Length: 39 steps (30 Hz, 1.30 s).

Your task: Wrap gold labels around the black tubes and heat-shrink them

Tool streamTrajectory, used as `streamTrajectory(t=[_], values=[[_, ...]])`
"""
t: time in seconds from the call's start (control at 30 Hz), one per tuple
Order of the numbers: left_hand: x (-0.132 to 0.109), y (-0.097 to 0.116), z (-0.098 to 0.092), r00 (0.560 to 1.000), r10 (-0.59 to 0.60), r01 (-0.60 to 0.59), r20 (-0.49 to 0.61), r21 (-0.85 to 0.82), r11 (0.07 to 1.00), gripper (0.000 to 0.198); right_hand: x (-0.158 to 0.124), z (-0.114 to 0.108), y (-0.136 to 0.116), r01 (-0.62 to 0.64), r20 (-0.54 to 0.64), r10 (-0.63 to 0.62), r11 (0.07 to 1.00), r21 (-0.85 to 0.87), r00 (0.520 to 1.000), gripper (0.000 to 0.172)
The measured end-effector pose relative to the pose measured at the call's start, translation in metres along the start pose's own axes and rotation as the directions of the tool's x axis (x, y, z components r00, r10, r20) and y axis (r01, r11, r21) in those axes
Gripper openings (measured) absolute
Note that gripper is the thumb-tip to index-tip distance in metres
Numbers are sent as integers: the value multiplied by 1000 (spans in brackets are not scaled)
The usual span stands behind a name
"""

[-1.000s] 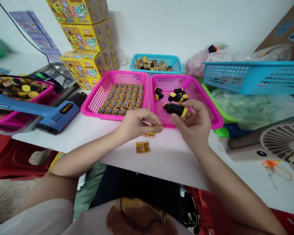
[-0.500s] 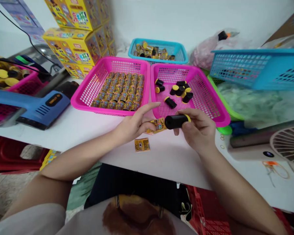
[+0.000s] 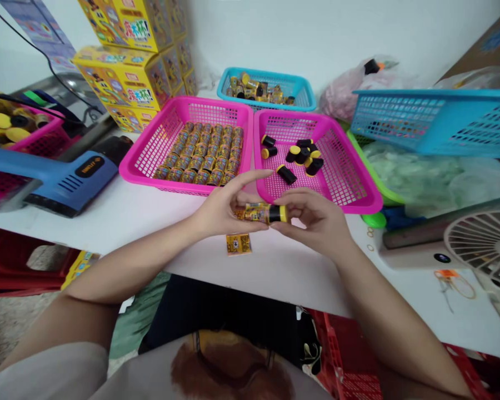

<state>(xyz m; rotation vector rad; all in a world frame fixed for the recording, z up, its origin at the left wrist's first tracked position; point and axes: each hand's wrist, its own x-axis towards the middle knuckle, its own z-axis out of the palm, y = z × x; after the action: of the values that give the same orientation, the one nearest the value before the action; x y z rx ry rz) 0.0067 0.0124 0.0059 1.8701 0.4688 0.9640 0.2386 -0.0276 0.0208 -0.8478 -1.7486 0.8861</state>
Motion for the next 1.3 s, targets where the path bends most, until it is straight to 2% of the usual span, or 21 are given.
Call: streamTrajectory(t=[0.1, 0.2, 0.27, 0.37, 0.43, 0.47, 0.53, 0.6, 0.63, 0.7, 0.77, 0.8, 0.87, 0.97, 1.13, 1.2, 1.3], values=[[-1, -2, 4, 997, 75, -71, -31, 115, 991, 87, -2, 10, 2, -100, -5, 100, 994, 37, 995, 38], [-2, 1, 11, 973, 221, -185, -71, 339, 922, 69, -2, 20, -4, -198, -135, 205, 978, 59, 970, 40], [-3, 3, 14, 931, 359, -282, -72, 484, 829, 55, -2, 25, -12, -264, -196, 275, 961, 80, 941, 41], [-3, 1, 15, 845, 534, -432, 19, 613, 662, 43, -3, 28, -23, -358, -196, 383, 922, 151, 903, 47], [-4, -1, 14, 808, 582, -495, 93, 642, 585, 44, -5, 29, -25, -396, -200, 426, 902, 172, 882, 50], [-4, -2, 15, 807, 582, -497, 102, 648, 576, 46, -6, 29, -25, -405, -209, 431, 900, 159, 878, 49], [-5, -3, 17, 848, 530, -420, 13, 627, 656, 54, -8, 29, -21, -336, -273, 342, 939, 70, 899, 44], [-5, 0, 21, 890, 422, -273, -171, 541, 796, 71, -10, 30, -14, -107, -323, 52, 982, -153, 945, 36], [-5, 2, 22, 899, 354, -198, -259, 481, 854, 80, -11, 30, -10, 42, -302, -138, 952, -303, 943, 34], [-3, 5, 25, 904, 240, -105, -353, 360, 927, 91, -11, 32, -4, 279, -167, -438, 778, -563, 883, 46], [-2, 7, 26, 932, 132, -64, -338, 206, 976, 92, -11, 35, 1, 368, -57, -562, 611, -700, 825, 64], [-1, 7, 27, 953, 72, -41, -296, 107, 993, 92, -12, 37, 2, 371, -39, -590, 556, -744, 806, 69], [0, 5, 28, 982, -32, 15, -185, -94, 995, 94, -12, 41, 3, 368, -17, -633, 472, -801, 774, 69], [2, 1, 30, 993, -103, 83, -63, -273, 959, 94, -13, 45, 2, 389, 21, -668, 406, -827, 744, 61], [3, 5, 28, 986, -69, 112, 153, -296, 949, 61, -16, 51, 0, 417, 31, -671, 423, -804, 741, 56], [2, 9, 26, 985, -39, 85, 169, -277, 957, 64, -16, 51, 1, 427, 50, -663, 422, -800, 747, 55], [1, 14, 26, 994, -24, 50, 110, -242, 969, 73, -16, 49, 3, 436, 72, -658, 410, -801, 750, 55]])
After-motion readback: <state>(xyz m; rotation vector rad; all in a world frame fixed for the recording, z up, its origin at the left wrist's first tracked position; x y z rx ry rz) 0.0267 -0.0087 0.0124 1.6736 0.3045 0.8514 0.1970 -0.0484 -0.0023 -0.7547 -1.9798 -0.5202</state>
